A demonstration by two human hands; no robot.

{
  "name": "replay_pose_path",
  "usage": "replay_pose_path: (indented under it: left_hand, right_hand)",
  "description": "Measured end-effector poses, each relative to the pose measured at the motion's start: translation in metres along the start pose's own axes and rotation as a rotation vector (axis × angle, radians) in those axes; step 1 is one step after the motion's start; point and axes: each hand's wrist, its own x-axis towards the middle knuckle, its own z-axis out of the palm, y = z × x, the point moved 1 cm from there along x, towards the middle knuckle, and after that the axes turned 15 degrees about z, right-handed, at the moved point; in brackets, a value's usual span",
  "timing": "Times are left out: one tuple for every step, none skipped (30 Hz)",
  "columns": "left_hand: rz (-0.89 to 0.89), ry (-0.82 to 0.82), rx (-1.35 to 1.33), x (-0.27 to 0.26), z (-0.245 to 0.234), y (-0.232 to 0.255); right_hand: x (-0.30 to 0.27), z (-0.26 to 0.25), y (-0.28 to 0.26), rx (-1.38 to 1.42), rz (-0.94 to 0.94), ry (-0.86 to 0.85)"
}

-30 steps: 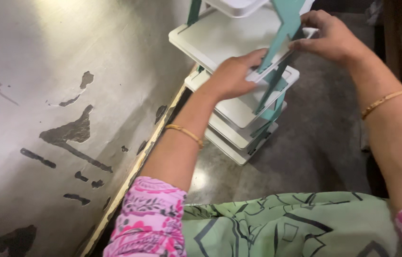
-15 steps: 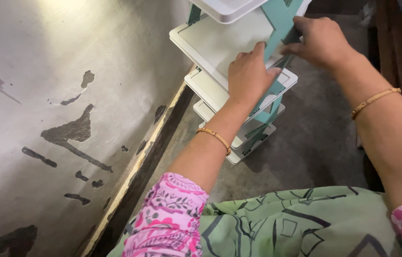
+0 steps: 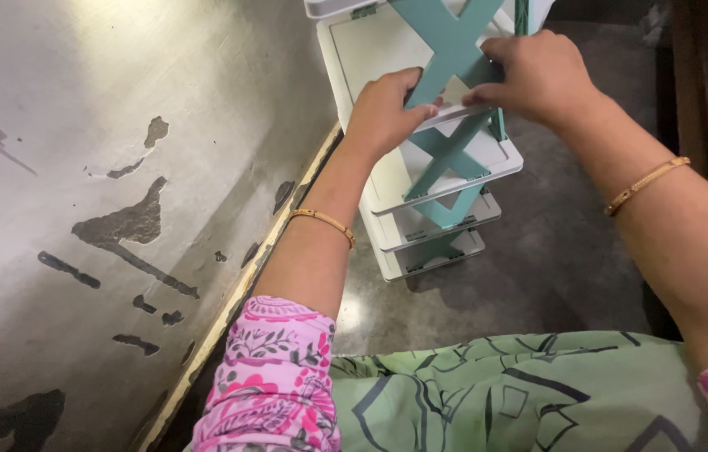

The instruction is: The person assembles a multi-tiered plastic storage rack by hand, inserting teal X-shaped support pieces between white square trays and stacking them vertically. The person repeatedly picks up trays and supports, aligns them, and secures each layer to build the rack.

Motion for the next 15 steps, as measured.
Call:
replay_pose_path:
  left_hand:
    - [0.010, 0.011, 0.033, 0.002, -0.002, 0.003]
    - [0.020, 0.023, 0.065, 0.004, -0.003, 0.005]
    - [0.028, 0.092, -0.009, 0.008, -0.002, 0.009]
    - [0.036, 0.162, -0.084, 0.014, 0.001, 0.013]
    - [0.045, 0.231, -0.158, 0.021, 0.004, 0.017]
    - [0.009, 0.272, -0.190, 0.026, 0.008, 0.020]
    - [-0.028, 0.313, -0.223, 0.031, 0.011, 0.023]
    - [-0.066, 0.354, -0.256, 0.035, 0.015, 0.025]
    - [-0.085, 0.376, -0.279, 0.039, 0.018, 0.026]
    - [-0.104, 0.398, -0.302, 0.043, 0.021, 0.026]
    - [-0.122, 0.419, -0.325, 0.045, 0.022, 0.026]
    - [-0.113, 0.426, -0.315, 0.045, 0.023, 0.025]
    - [-0.104, 0.432, -0.305, 0.046, 0.023, 0.025]
    - [-0.094, 0.438, -0.296, 0.046, 0.023, 0.025]
    - [-0.103, 0.421, -0.289, 0.046, 0.023, 0.024]
  right_hand:
    - [0.003, -0.002, -0.002, 0.005, 0.018, -0.029]
    - [0.005, -0.005, -0.002, 0.170, 0.015, -0.040]
    - [0.008, -0.009, -0.001, 0.334, 0.012, -0.052]
    - [0.011, -0.012, -0.001, 0.499, 0.010, -0.064]
    - [0.014, -0.016, -0.001, 0.724, 0.000, -0.084]
    - [0.015, -0.021, -0.001, 0.949, -0.011, -0.105]
    - [0.015, -0.024, -0.003, 1.175, -0.021, -0.127]
    - [0.014, -0.027, -0.005, 1.232, 0.006, -0.131]
    - [0.012, -0.029, -0.006, 1.289, 0.034, -0.135]
    - [0.011, -0.031, -0.007, 1.346, 0.062, -0.139]
    - [0.013, -0.031, -0.008, 1.352, 0.094, -0.135]
    - [0.015, -0.030, -0.009, 1.358, 0.127, -0.131]
    - [0.017, -0.028, -0.009, 1.364, 0.159, -0.125]
    - [0.019, -0.026, -0.008, 1.379, 0.156, -0.122]
    - [0.019, -0.024, -0.008, 1.393, 0.153, -0.119]
